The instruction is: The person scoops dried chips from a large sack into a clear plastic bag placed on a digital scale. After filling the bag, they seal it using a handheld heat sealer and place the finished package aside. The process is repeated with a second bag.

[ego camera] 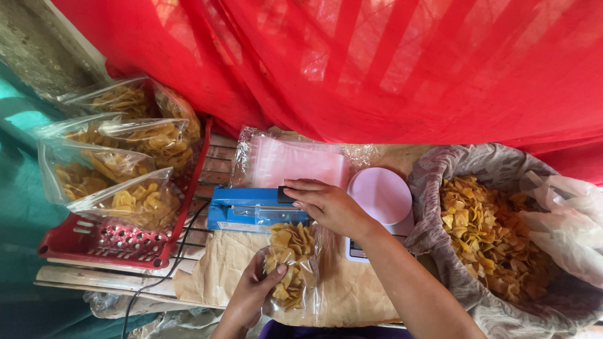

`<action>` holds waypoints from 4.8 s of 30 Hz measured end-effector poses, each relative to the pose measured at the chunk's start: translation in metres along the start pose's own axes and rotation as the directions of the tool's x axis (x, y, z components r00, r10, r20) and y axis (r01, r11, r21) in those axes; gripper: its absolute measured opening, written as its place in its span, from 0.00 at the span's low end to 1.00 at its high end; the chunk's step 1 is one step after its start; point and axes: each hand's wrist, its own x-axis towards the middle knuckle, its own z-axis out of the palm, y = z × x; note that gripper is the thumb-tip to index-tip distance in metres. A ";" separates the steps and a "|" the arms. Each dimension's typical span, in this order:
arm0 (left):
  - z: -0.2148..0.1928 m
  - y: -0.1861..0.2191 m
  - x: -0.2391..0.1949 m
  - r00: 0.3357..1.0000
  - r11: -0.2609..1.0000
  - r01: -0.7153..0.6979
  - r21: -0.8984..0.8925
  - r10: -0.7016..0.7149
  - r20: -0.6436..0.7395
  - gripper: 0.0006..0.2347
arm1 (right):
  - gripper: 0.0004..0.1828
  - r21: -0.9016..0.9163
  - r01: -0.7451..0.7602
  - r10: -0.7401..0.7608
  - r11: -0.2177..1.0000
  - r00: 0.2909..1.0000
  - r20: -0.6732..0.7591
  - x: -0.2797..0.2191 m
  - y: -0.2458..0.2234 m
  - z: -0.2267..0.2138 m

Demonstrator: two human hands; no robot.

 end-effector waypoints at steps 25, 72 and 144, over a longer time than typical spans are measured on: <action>-0.018 0.005 0.022 0.979 0.979 0.201 -0.025 -0.201 -0.018 0.25 | 0.19 -0.054 0.100 -0.109 0.994 0.976 -0.191 -0.013 0.011 0.023; -0.022 0.014 0.034 0.970 0.971 0.230 -0.066 -0.223 0.099 0.20 | 0.19 0.058 0.071 -0.058 0.996 0.978 -0.201 -0.011 0.007 0.022; -0.213 0.125 0.068 0.189 0.529 -0.705 0.472 0.782 -0.594 0.28 | 0.11 0.386 -0.234 0.397 0.892 0.814 -0.424 -0.060 0.057 -0.048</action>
